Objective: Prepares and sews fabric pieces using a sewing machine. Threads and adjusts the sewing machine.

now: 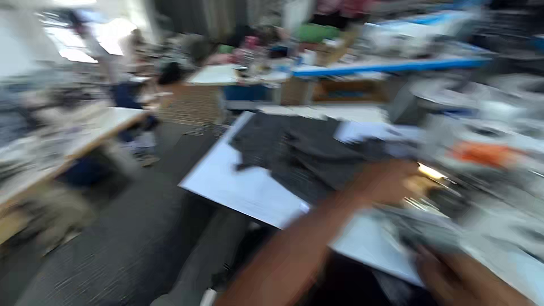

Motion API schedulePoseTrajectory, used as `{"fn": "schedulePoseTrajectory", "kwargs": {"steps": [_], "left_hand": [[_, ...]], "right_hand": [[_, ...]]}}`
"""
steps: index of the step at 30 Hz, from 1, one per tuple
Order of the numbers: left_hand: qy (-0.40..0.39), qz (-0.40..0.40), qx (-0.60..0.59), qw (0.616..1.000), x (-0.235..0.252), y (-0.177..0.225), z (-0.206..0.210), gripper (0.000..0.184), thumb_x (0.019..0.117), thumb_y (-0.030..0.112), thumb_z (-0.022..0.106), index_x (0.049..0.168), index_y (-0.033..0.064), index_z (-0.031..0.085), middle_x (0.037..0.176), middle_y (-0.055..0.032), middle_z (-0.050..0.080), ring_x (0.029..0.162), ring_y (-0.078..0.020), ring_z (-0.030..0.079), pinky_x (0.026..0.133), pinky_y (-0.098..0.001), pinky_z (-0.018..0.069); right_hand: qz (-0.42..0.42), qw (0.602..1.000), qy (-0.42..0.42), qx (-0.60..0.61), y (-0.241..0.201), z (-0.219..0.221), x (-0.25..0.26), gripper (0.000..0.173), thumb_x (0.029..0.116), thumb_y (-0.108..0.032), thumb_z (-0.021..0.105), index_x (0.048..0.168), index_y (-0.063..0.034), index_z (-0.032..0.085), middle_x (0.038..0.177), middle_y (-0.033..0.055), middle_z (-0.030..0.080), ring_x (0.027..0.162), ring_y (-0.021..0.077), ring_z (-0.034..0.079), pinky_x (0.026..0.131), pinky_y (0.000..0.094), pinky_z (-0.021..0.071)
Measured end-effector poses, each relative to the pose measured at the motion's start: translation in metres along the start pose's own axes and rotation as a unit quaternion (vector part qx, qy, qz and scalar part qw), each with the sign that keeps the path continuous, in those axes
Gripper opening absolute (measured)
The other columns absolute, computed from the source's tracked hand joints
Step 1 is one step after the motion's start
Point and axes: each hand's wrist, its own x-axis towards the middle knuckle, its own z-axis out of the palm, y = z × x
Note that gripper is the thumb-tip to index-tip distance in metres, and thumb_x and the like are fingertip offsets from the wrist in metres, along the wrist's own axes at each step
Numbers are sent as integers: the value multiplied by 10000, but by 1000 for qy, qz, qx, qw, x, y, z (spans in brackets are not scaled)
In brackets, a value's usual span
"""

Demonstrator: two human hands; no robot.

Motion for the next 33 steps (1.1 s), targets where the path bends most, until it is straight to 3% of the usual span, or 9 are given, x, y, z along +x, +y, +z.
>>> {"fn": "schedulePoseTrajectory", "kwargs": {"steps": [1, 3, 6, 11, 17, 27, 33], "left_hand": [[-8, 9, 13, 1000, 6, -8, 9, 256, 969, 184, 690, 1188, 61, 734, 1171, -130, 730, 1108, -267, 693, 958, -521, 566], [-6, 26, 41, 999, 15, -11, 15, 253, 1009, 258, 609, 1156, 113, 756, 1151, -79, 742, 1099, -223, 699, 968, -501, 561], [21, 62, 48, 997, 19, -10, 17, 230, 1006, 204, 587, 1062, 76, 769, 1061, -97, 750, 1026, -232, 716, 937, -511, 562], [27, 56, 30, 998, 18, -17, 19, 213, 1003, 215, 597, 1048, 95, 767, 999, -78, 748, 954, -204, 715, 884, -504, 566], [17, 44, 5, 999, 20, -20, 16, 201, 1009, 244, 587, 988, 134, 754, 905, -10, 722, 847, -119, 683, 792, -428, 556], [15, 38, 22, 999, 21, -20, 15, 170, 987, 254, 618, 983, 160, 759, 881, 20, 722, 814, -89, 673, 761, -404, 548], [27, 37, 35, 998, 20, -15, 16, 157, 981, 201, 631, 1003, 129, 769, 915, -1, 737, 849, -76, 679, 810, -361, 546]], "right_hand": [[-1, 998, 54, -24, 14, 15, -7, 358, 978, -325, 603, 833, -16, 712, 760, 169, 689, 678, 329, 693, 563, 521, 526], [23, 994, 91, -52, 29, 25, -14, 360, 951, -370, 613, 759, -75, 691, 708, 101, 666, 636, 282, 675, 522, 498, 525], [37, 996, 74, -30, 32, 22, -10, 320, 947, -362, 652, 761, -105, 690, 696, 56, 648, 629, 229, 663, 517, 455, 533], [32, 997, 74, -4, 35, 22, -10, 338, 968, -354, 638, 757, -94, 683, 665, 46, 622, 570, 200, 617, 471, 410, 477], [27, 996, 89, 5, 36, 23, -7, 331, 975, -325, 639, 740, -95, 670, 641, 33, 591, 547, 180, 580, 458, 372, 433], [23, 995, 96, 11, 37, 23, -7, 335, 976, -323, 645, 735, -92, 678, 623, 26, 566, 536, 166, 555, 457, 352, 406], [21, 994, 100, 25, 38, 24, -7, 314, 974, -304, 654, 751, -85, 692, 630, 30, 573, 542, 168, 559, 464, 348, 414]]}}
